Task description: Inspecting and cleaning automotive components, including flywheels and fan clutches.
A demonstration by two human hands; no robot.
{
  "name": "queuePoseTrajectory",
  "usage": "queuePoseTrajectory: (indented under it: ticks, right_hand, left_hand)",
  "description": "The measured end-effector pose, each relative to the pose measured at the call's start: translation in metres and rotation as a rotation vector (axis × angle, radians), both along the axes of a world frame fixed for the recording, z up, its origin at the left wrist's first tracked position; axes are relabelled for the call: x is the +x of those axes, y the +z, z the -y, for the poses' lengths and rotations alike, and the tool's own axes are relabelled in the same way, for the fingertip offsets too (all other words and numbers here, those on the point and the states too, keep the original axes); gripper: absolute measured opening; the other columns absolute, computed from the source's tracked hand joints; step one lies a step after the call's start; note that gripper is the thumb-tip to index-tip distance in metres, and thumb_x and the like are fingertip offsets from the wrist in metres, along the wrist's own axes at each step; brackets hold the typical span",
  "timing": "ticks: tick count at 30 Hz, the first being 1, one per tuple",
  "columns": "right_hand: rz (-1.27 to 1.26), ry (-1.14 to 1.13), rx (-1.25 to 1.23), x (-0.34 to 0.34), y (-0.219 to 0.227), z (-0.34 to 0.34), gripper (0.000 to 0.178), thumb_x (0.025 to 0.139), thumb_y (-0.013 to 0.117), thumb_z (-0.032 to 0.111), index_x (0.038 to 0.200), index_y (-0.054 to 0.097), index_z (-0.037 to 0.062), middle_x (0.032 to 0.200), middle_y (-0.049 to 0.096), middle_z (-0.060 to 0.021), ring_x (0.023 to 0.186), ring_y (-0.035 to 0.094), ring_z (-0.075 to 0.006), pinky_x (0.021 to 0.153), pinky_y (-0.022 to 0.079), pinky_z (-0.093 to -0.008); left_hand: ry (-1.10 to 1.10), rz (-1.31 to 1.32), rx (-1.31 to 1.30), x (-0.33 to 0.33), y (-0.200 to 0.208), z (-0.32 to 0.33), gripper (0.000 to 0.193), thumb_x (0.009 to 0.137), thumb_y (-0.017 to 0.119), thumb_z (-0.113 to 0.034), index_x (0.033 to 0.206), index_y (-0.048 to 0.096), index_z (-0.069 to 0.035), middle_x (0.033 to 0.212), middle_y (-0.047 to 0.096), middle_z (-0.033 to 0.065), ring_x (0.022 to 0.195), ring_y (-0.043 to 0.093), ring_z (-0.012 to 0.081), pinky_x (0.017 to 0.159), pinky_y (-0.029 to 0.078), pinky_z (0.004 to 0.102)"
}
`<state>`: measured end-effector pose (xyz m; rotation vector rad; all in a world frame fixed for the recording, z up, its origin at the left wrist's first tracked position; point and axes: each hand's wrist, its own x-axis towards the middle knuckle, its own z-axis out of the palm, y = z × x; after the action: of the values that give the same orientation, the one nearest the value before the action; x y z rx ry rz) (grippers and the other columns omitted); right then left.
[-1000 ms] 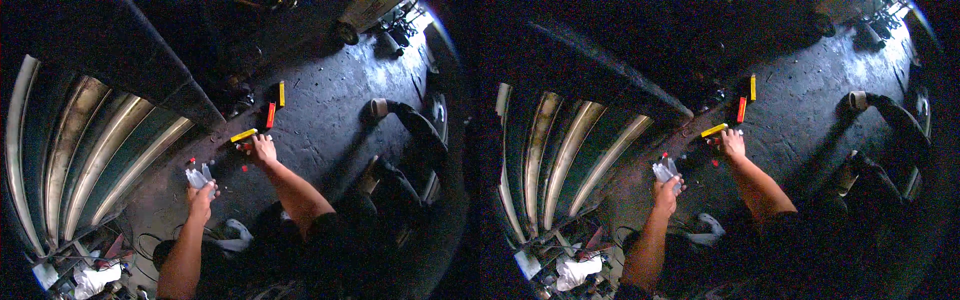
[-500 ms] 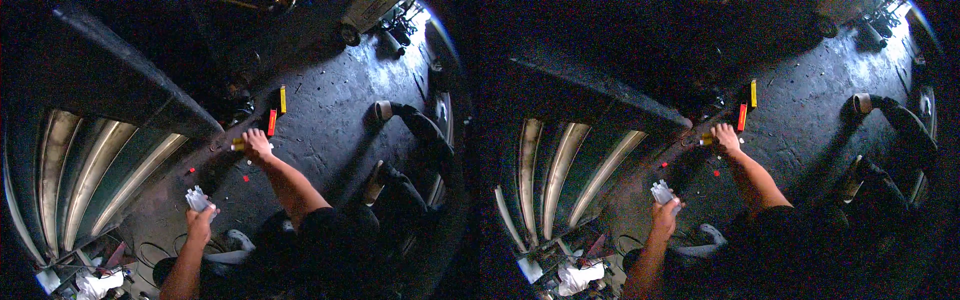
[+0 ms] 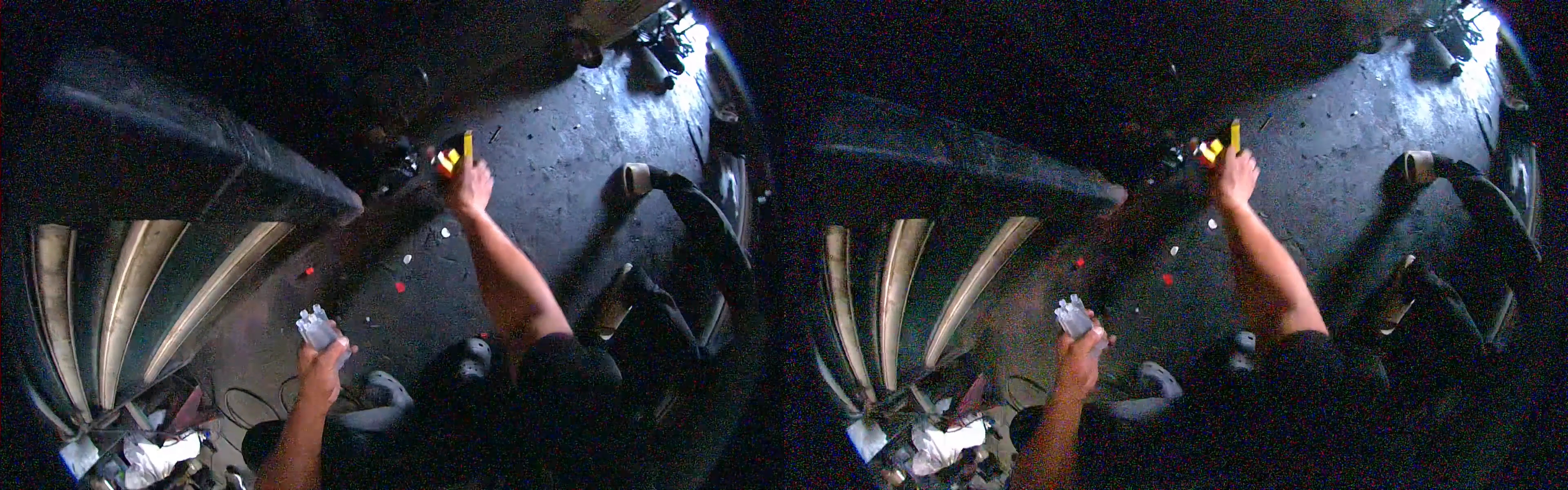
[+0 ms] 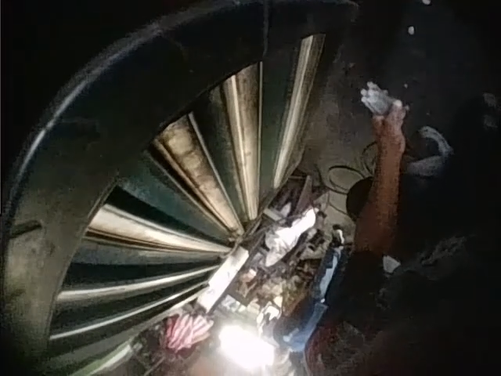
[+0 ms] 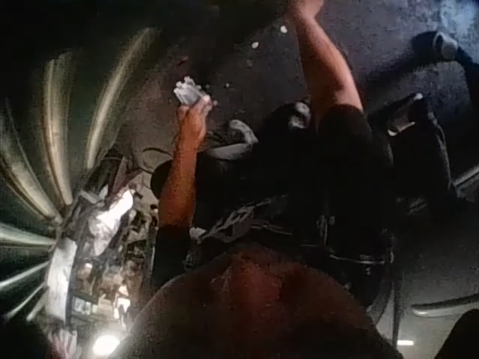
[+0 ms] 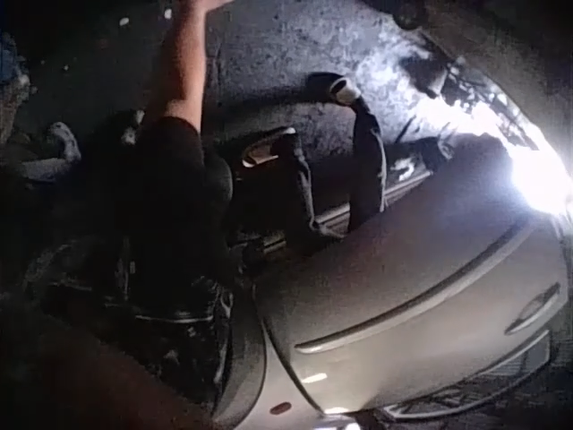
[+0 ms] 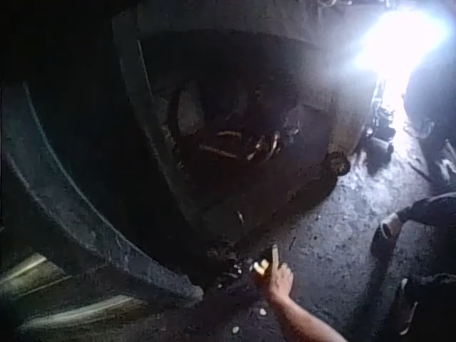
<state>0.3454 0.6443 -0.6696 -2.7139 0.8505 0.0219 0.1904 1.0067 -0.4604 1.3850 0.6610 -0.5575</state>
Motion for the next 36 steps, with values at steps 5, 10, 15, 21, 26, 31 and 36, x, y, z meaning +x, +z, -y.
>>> queuePoseTrajectory:
  ticks: [5,10,15,21,26,31,36]
  right_hand:
    - [-0.129,-0.045,-0.044,0.018,-0.008,0.053,0.041,0.093,0.059,0.034,0.126,0.046,0.0134,0.105,0.064,-0.0218,0.101,0.063,-0.0406,0.085,0.047,-0.0508]
    - [-0.125,-0.070,-0.006,-0.005,0.010,0.070,0.045,0.094,0.059,0.043,0.121,0.046,0.0095,0.106,0.065,-0.0232,0.102,0.063,-0.0427,0.085,0.047,-0.0521]
    - [-0.165,-0.028,0.074,-0.046,0.109,0.086,0.040,0.085,0.068,0.027,0.113,0.050,0.0040,0.106,0.067,-0.0241,0.106,0.063,-0.0415,0.085,0.050,-0.0512]
    - [-0.013,0.163,0.126,-0.084,0.297,0.075,0.029,0.086,0.067,0.027,0.101,0.060,0.0033,0.099,0.067,-0.0231,0.095,0.064,-0.0422,0.079,0.050,-0.0514]
    - [0.054,-0.040,0.668,-0.146,0.408,0.102,0.023,0.090,0.060,0.024,0.104,0.063,0.0052,0.085,0.067,-0.0191,0.073,0.062,-0.0382,0.066,0.050,-0.0482]
    - [0.143,1.028,-0.662,-0.175,0.526,0.092,0.039,0.073,0.071,0.020,0.107,0.061,0.0033,0.095,0.066,-0.0228,0.088,0.064,-0.0437,0.075,0.051,-0.0532]
    - [-0.828,1.133,-0.290,-0.125,0.640,-0.159,0.064,0.101,0.048,0.024,0.158,0.021,0.0185,0.153,0.041,-0.0174,0.111,0.061,-0.0319,0.084,0.055,-0.0483]
  left_hand:
    - [-0.057,0.011,0.069,-0.004,0.000,0.004,0.038,0.084,0.068,-0.005,0.119,0.056,0.000,0.100,0.060,0.0049,0.090,0.061,0.0168,0.078,0.056,0.0373]
    - [-0.052,0.003,0.059,0.000,0.020,0.013,0.036,0.083,0.069,-0.006,0.117,0.058,-0.001,0.099,0.061,0.0045,0.089,0.062,0.0165,0.084,0.052,0.0354]
    - [-0.231,0.005,0.221,0.001,0.110,0.011,0.033,0.082,0.072,-0.009,0.113,0.061,-0.002,0.101,0.064,0.0052,0.091,0.063,0.0180,0.084,0.053,0.0392]
    - [-0.647,0.632,0.663,-0.046,0.246,-0.048,0.044,0.087,0.073,-0.032,0.117,0.061,-0.003,0.112,0.067,0.0151,0.103,0.064,0.0315,0.094,0.049,0.0425]
    - [-0.484,0.316,0.242,-0.085,0.421,-0.073,0.057,0.082,0.075,-0.037,0.124,0.058,-0.002,0.113,0.066,0.0190,0.104,0.064,0.0332,0.094,0.048,0.0429]
    - [-0.129,0.452,0.468,-0.163,0.488,-0.140,0.055,0.080,0.076,-0.039,0.116,0.060,0.000,0.096,0.069,0.0175,0.092,0.066,0.0311,0.084,0.050,0.0420]
    - [0.252,0.229,0.477,-0.231,0.566,-0.196,0.053,0.079,0.076,-0.039,0.109,0.060,0.002,0.092,0.069,0.0163,0.081,0.067,0.0296,0.077,0.052,0.0419]
